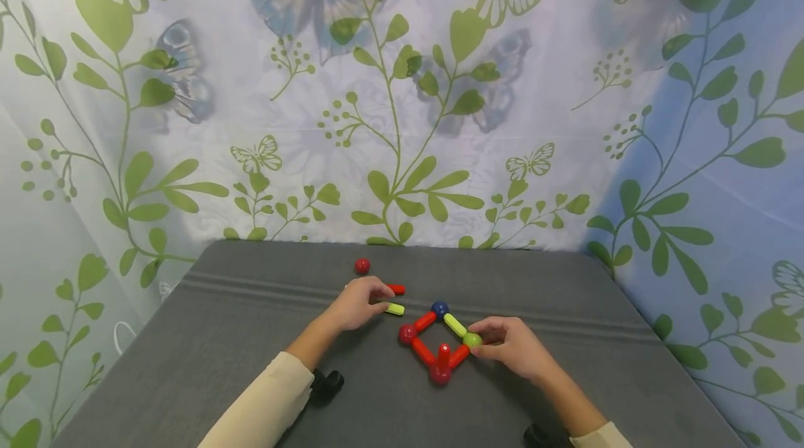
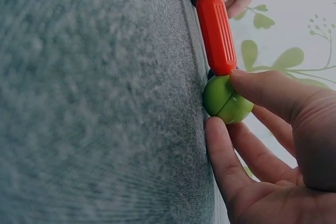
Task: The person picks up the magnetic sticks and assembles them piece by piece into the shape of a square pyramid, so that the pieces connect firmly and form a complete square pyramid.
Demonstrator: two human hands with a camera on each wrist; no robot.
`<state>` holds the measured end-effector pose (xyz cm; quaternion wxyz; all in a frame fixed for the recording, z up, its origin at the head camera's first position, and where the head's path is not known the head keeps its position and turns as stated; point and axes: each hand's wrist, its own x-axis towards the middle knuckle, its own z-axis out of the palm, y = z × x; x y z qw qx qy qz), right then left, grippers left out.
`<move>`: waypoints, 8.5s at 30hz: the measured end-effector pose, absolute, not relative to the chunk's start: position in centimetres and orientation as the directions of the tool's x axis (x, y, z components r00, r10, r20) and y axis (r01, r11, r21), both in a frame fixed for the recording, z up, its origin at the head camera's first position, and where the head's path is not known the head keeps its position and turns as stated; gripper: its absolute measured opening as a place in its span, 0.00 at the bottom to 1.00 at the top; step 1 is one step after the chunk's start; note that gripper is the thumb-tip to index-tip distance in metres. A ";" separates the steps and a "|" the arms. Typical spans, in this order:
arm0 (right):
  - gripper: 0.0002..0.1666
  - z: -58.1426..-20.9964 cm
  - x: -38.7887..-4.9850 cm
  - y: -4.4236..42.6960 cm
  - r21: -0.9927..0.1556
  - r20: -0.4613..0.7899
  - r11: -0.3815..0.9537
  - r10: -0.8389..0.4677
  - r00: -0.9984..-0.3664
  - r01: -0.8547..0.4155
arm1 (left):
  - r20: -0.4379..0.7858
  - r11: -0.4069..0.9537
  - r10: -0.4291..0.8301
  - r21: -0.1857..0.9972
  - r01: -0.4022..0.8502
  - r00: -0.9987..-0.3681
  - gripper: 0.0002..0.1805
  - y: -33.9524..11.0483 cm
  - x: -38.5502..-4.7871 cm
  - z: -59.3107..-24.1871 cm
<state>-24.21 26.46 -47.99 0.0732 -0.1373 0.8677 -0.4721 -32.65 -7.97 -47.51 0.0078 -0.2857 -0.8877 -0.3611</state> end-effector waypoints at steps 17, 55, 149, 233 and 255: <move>0.23 -48.1 -24.6 26.7 -0.859 -0.036 0.493 -0.326 -0.945 -0.137 | 0.136 0.603 0.556 0.612 0.511 -0.820 0.10 -6.8 -33.6 -47.9; 0.23 -48.2 -24.7 26.7 -0.872 -0.047 0.475 -0.317 -0.947 -0.116 | 0.171 0.406 0.533 0.807 0.428 -0.829 0.17 -6.7 -31.2 -47.3; 0.21 -48.2 -25.0 24.4 -0.857 0.011 0.497 -0.250 -0.968 -0.138 | 0.116 0.479 0.527 0.778 0.407 -0.842 0.09 -6.4 -25.1 -46.3; 0.24 -48.9 -26.4 25.3 -0.898 -0.113 0.440 -0.291 -0.950 -0.028 | 0.001 0.723 0.362 0.631 0.282 -0.932 0.08 -12.4 -37.8 -48.2; 0.23 -48.6 -26.5 25.4 -0.904 -0.110 0.427 -0.307 -0.945 -0.034 | 0.065 0.743 0.496 0.484 0.462 -0.866 0.13 -10.3 -35.9 -47.6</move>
